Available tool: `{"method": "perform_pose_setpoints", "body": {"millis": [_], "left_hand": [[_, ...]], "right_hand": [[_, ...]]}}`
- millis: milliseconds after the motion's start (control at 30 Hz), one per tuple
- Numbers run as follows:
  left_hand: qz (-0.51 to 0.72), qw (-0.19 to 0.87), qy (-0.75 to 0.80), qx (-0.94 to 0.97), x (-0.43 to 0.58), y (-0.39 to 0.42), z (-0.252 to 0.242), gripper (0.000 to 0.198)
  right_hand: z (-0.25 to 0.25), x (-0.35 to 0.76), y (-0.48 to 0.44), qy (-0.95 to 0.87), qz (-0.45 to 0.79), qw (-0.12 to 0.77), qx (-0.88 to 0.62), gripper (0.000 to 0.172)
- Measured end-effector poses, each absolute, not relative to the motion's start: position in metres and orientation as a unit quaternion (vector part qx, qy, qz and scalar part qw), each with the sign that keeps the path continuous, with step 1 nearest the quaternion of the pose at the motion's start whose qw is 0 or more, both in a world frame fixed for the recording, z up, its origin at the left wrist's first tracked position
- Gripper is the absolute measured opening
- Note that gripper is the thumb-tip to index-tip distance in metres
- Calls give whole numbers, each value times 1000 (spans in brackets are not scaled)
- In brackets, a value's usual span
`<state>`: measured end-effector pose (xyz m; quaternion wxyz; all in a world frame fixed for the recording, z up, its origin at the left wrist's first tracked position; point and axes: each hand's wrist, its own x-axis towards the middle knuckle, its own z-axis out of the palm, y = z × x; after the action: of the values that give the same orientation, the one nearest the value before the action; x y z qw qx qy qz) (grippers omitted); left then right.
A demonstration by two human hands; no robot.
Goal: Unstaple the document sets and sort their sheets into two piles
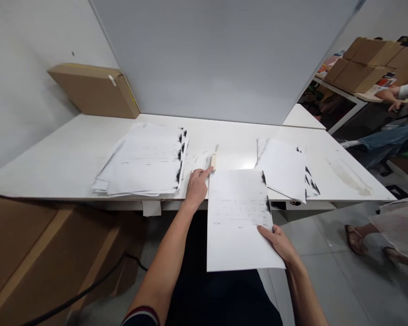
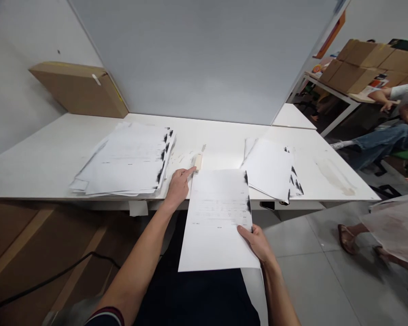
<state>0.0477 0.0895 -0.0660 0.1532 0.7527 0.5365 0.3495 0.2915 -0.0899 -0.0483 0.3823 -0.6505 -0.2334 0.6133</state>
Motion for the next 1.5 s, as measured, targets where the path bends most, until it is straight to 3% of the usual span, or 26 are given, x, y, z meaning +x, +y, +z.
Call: {"method": "perform_pose_setpoints", "body": {"millis": [333, 633, 900, 1100, 1167, 1333, 1500], "left_hand": [[320, 82, 532, 779, 47, 89, -70, 59], [372, 44, 508, 776, 46, 87, -73, 53], [417, 20, 460, 784, 47, 80, -75, 35], [480, 39, 397, 781, 43, 48, -70, 29], [504, 18, 380, 775, 35, 32, -66, 29], [563, -125, 486, 656, -14, 17, -47, 25], [412, -94, 604, 675, -54, 30, -39, 29]], "right_hand": [[-45, 302, -89, -251, 576, 414, -659, 30], [-14, 394, -28, -242, 332, 513, -754, 23], [-1, 435, 35, -288, 222, 438, -822, 34], [-6, 447, 34, -294, 104, 400, -862, 68], [-8, 445, 24, -309, 35, 392, -866, 71], [-23, 418, -6, -371, -75, 431, -819, 57], [-48, 362, -31, -399, -13, 490, -775, 48]]}}
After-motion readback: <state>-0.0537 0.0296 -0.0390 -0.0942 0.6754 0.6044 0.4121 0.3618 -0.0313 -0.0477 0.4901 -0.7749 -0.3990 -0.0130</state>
